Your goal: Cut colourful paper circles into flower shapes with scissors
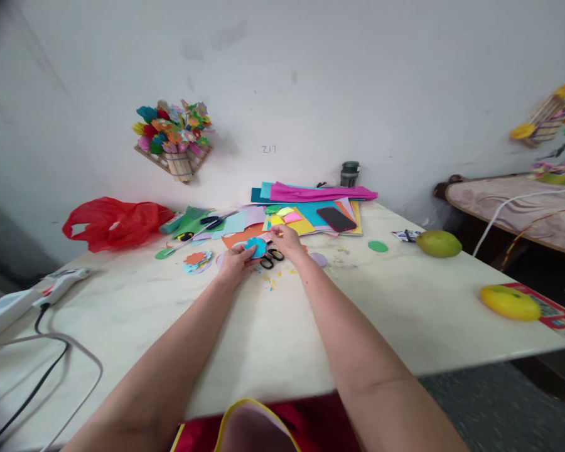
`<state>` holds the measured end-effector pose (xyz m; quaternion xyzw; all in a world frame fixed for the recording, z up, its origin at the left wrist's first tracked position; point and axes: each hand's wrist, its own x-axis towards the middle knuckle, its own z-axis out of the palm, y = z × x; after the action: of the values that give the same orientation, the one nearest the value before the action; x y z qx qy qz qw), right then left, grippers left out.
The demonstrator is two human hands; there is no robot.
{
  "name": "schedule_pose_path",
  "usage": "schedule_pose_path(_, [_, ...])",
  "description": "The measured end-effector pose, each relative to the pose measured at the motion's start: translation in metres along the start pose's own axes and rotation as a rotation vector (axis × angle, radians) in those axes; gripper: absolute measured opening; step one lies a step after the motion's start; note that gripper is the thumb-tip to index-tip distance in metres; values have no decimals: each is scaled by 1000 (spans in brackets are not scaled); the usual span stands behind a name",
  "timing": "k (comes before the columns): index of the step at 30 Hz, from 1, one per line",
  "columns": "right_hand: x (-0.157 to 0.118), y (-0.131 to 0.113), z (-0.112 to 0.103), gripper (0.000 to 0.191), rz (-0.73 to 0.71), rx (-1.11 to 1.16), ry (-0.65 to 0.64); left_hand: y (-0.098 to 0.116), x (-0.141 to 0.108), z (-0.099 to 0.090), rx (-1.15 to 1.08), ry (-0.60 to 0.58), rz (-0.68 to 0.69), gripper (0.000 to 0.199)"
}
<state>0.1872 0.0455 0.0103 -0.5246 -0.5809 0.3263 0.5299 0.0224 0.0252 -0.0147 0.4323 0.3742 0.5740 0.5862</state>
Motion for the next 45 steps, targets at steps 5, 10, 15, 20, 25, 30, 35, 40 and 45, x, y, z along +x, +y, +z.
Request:
schedule_pose_path(5, [-8,-3,-5,22,208,162,-200,4,-2,1,12,1,-3,40])
schedule_pose_path(10, [-13,-5,-1,29,246,195,-228,4,-3,2,86,3,-21,31])
schedule_pose_path(15, [-16,-6,4,39,208,174,-230,5,-3,2,139,-2,-30,31])
schedule_pose_path(20, [-16,-9,5,41,166,119,-202,5,-2,2,148,7,-42,32])
schedule_pose_path(25, [-16,-12,5,33,181,116,-188,7,-2,2,135,4,-58,33])
schedule_pose_path(30, [-16,-12,5,33,195,142,-172,7,-3,-1,109,-32,-70,35])
schedule_pose_path(35, [-14,-8,6,30,179,131,-167,6,0,1,27,-1,-78,43])
schedule_pose_path(40, [-13,-5,8,28,159,109,-157,9,0,3,7,41,-122,49])
schedule_pose_path(45, [-13,-7,8,29,154,96,-144,9,-3,0,57,-58,-98,48])
